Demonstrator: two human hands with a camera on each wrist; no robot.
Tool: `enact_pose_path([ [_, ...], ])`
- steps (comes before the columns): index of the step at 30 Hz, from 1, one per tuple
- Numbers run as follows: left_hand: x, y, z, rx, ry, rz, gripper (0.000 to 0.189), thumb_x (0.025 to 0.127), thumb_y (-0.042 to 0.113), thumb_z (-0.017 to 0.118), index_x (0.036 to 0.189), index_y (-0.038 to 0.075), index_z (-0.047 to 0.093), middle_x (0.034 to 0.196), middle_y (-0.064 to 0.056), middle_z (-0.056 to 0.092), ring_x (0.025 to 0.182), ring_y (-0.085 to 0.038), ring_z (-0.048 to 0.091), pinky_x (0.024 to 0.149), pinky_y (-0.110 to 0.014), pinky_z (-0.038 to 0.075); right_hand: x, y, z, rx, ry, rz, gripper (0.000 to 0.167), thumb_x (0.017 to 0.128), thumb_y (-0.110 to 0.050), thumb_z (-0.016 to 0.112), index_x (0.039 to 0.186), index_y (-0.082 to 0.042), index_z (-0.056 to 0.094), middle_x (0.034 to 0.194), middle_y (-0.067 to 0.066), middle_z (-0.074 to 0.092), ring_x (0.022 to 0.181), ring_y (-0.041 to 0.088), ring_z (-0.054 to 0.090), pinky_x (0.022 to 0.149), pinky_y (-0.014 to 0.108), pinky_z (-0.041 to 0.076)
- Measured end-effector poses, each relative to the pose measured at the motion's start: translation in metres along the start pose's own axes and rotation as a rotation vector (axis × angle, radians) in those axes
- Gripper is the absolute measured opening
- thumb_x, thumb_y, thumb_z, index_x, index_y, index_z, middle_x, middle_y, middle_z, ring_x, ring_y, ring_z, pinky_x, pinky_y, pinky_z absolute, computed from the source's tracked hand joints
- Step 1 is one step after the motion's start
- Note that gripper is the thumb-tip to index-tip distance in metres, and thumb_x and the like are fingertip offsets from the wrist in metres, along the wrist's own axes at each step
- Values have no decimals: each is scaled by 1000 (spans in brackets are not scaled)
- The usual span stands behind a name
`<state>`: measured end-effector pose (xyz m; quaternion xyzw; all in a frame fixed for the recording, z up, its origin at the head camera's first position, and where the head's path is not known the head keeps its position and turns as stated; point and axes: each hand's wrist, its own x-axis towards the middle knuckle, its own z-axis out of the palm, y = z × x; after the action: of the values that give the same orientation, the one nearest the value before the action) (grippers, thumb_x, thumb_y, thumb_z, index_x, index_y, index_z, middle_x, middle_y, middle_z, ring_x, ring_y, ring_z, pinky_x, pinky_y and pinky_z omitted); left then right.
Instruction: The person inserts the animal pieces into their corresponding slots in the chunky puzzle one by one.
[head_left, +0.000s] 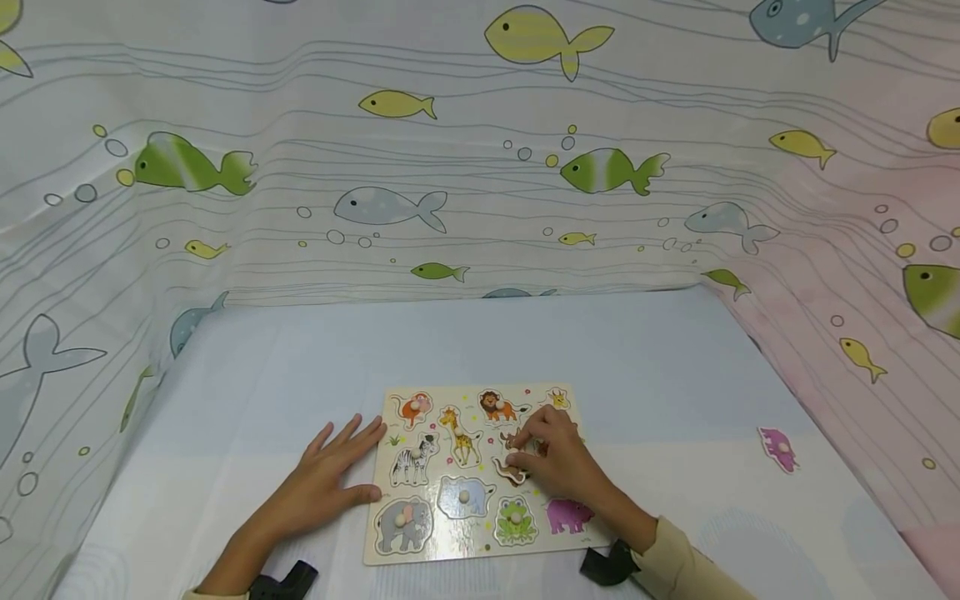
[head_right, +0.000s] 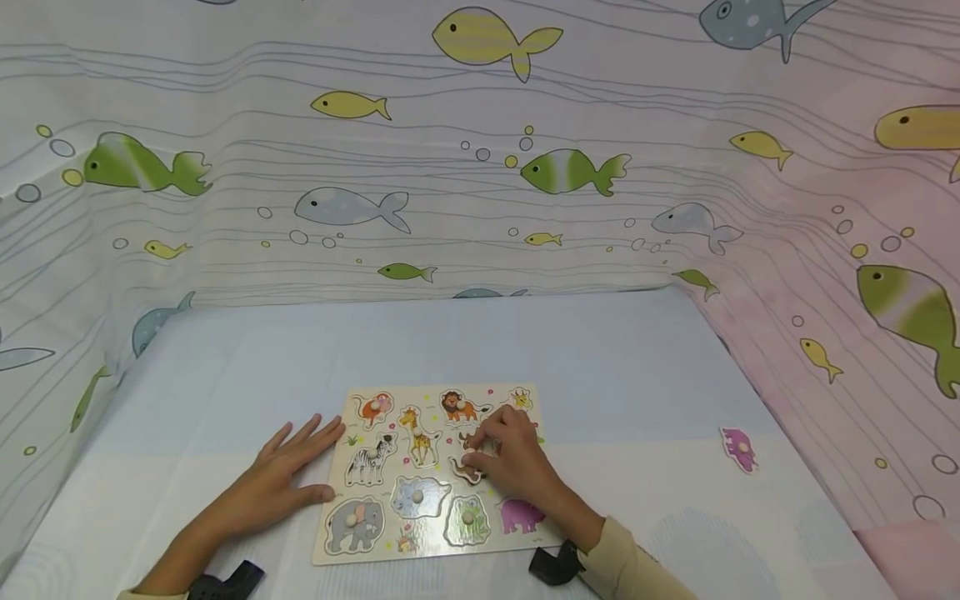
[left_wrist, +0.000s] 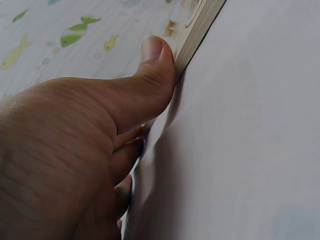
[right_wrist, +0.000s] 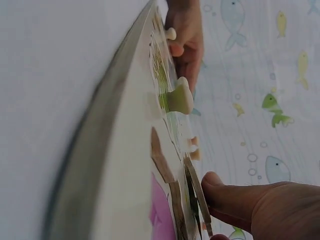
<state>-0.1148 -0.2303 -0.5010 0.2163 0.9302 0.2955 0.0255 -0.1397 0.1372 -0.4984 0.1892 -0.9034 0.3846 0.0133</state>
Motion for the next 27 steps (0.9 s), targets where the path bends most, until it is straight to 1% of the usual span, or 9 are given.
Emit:
enact_pose_path([
  [8,0,2,-2,-4,-6,-7,90,79,54,73,153,14,42,159,-6,40,150,-42,28,127,-46,-1,1,-3,2,-34,14,6,25,73,-23,89,76,-30,65,94,-13,53,91,9,43,78,29,34],
  [13,0,2,-1,2,-14,-16,90,79,55,73,153,14,42,159,-6,40,150,-41,27,127,-47,0,0,-2,3,-49,22,-4,26,72,-22,90,75,-29,65,93,-14,53,90,8,43,78,29,33],
  [21,1,1,-1,4,-11,-8,90,79,56,72,153,14,42,159,-6,40,150,-42,28,127,-46,-1,0,-1,2,-72,18,-27,26,73,-24,90,76,-28,64,93,-12,53,88,8,41,77,28,33],
  [27,0,0,0,4,-11,-7,90,79,57,71,153,15,42,159,-6,40,150,-41,28,127,-46,-2,-1,1,3,-70,28,-62,27,71,-24,91,76,-28,64,93,-12,53,89,7,42,77,28,33],
])
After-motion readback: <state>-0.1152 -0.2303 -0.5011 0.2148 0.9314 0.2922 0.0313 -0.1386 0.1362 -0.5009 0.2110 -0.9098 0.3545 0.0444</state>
